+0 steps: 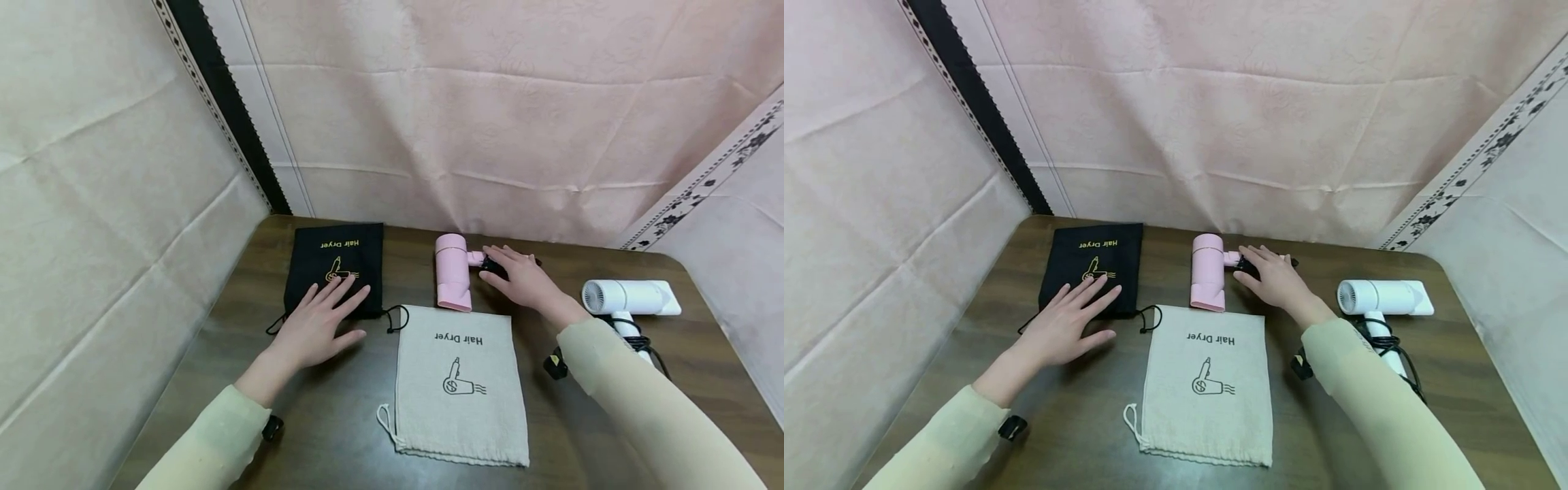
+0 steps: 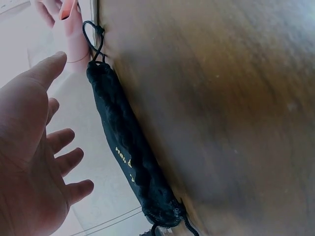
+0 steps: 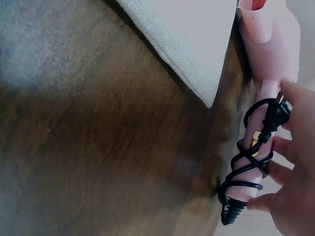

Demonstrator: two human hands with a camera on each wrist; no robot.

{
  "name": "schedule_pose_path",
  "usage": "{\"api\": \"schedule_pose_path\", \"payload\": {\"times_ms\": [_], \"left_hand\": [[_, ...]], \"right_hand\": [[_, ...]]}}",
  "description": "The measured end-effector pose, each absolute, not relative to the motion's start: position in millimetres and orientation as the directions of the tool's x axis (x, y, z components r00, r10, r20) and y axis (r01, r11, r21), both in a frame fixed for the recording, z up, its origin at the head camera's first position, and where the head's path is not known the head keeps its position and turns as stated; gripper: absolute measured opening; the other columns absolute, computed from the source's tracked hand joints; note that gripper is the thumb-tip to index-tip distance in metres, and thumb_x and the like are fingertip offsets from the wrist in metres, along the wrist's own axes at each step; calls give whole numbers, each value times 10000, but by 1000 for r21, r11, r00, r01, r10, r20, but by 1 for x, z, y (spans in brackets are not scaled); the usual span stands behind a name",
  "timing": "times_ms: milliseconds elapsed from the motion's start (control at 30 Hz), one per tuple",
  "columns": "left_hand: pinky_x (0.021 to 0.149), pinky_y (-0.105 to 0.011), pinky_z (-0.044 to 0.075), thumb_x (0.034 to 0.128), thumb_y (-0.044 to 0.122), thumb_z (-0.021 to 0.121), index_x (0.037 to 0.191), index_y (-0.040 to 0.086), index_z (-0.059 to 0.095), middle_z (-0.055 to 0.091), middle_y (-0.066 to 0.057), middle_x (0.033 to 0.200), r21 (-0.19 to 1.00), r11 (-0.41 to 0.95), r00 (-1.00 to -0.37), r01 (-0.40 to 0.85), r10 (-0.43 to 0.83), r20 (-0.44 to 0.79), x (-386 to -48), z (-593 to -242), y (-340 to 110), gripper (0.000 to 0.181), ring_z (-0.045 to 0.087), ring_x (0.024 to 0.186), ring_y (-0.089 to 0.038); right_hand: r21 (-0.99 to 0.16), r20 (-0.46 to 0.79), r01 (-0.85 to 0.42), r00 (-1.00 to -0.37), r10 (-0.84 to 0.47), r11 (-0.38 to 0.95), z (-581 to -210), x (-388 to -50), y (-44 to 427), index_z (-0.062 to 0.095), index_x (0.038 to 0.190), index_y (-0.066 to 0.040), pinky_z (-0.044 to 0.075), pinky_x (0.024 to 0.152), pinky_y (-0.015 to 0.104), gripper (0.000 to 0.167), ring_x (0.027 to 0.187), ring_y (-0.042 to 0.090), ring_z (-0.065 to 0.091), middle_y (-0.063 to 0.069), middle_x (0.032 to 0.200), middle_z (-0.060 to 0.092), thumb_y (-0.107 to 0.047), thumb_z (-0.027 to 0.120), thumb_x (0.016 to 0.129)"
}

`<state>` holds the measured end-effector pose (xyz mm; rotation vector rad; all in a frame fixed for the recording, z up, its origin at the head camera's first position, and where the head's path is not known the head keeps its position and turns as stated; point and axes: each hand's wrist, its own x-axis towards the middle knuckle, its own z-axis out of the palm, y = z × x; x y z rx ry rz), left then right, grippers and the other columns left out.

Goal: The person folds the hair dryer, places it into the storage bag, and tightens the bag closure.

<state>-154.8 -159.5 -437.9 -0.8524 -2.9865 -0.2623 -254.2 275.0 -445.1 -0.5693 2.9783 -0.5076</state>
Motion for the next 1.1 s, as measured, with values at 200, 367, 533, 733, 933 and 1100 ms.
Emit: {"api": "schedule_pose_path", "payload": {"times_ms": [200,367,533,733,933,1100], "left_hand": [[1278,-653,202,1034,551,653,1688,280,351,259,-87,1762,172,829,-846,532,528,73,-153,-439,-158,769,232,1626,-346],[1278,-643,218,1038,548,650,1684,288,360,249,-67,1765,167,810,-827,562,557,80,-149,-439,-153,754,254,1620,-343],[1277,-626,241,1030,522,675,1676,281,381,302,-86,1748,150,780,-794,608,599,103,-149,-439,-141,750,274,1614,-328],[1290,-604,223,1041,533,653,1687,287,352,298,-85,1751,113,748,-756,654,650,74,-155,-433,-123,754,265,1619,-318],[1296,-591,218,1042,517,660,1689,289,345,290,-72,1755,27,715,-715,699,696,69,-175,-426,-107,755,258,1623,-304],[1306,-576,192,1044,473,678,1683,269,364,292,-85,1753,-39,674,-672,737,738,56,-198,-417,-96,741,246,1626,-305]], "right_hand": [[-400,5,-347,-927,-376,849,-447,-272,269,467,1613,-86,144,1235,758,589,1574,447,312,233,1644,443,-427,515,1135],[-441,21,-362,-919,-393,822,-448,-285,263,569,1529,-109,193,1245,714,504,1456,431,495,204,1515,584,-417,529,1132],[-439,61,-412,-900,-431,799,-449,-294,251,648,1415,-112,240,1224,706,403,1291,389,623,138,1335,693,-379,543,1132],[-422,83,-438,-891,-447,794,-451,-299,239,662,1356,-98,244,1209,728,343,1250,376,640,149,1324,706,-331,565,1124],[-413,76,-439,-890,-450,798,-448,-296,237,612,1477,-97,172,1227,758,455,1478,412,482,195,1495,615,-381,552,1126],[-398,100,-434,-896,-432,808,-434,-284,243,548,1560,-102,158,1232,759,541,1562,416,359,222,1604,502,-430,525,1130]]}}
